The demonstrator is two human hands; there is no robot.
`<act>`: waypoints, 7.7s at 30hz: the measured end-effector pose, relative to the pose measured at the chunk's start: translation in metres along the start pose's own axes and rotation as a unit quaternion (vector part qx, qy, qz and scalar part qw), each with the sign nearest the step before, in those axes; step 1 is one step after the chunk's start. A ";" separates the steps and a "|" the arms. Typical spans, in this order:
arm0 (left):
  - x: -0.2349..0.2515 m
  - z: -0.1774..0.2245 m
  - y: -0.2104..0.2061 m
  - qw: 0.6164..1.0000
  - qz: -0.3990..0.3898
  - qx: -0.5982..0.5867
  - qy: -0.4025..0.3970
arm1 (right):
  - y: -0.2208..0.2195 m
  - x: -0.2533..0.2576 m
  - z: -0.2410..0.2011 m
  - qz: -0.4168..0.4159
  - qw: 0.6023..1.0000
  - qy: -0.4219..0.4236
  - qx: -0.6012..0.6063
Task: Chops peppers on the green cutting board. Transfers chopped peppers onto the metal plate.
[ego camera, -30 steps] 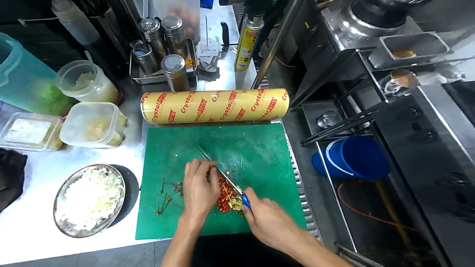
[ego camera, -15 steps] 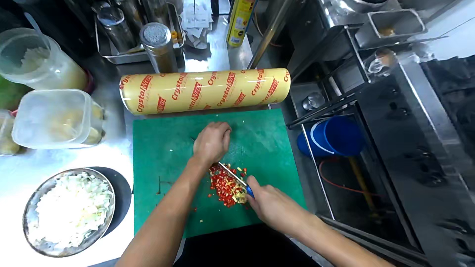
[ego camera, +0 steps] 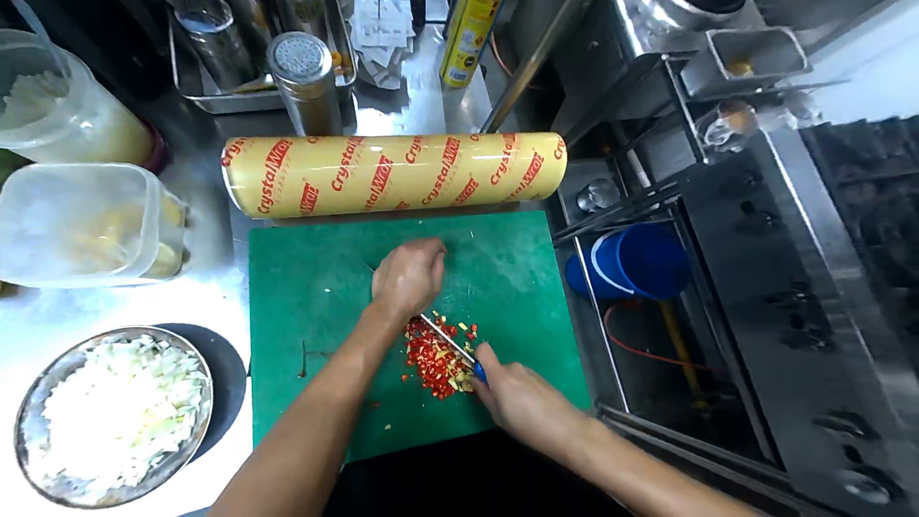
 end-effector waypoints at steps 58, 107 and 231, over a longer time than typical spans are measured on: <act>-0.045 0.005 -0.003 0.996 0.073 0.030 0.031 | 0.002 0.012 0.021 0.013 0.997 0.052 -0.054; -0.087 0.005 0.001 0.992 0.126 0.020 -0.002 | -0.007 -0.019 0.005 0.021 0.996 0.057 -0.064; -0.166 0.090 -0.045 0.964 0.193 0.049 0.178 | -0.016 -0.002 0.017 0.022 0.996 0.078 -0.028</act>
Point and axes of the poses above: each hand's wrist, its own x-axis towards the middle knuckle, its own y-axis out of the back of the hand, z = x × y, the point moved 4 cm from there along x, towards the middle knuckle, and after that the axes turned 11 degrees about -y, right-handed, at the moved point
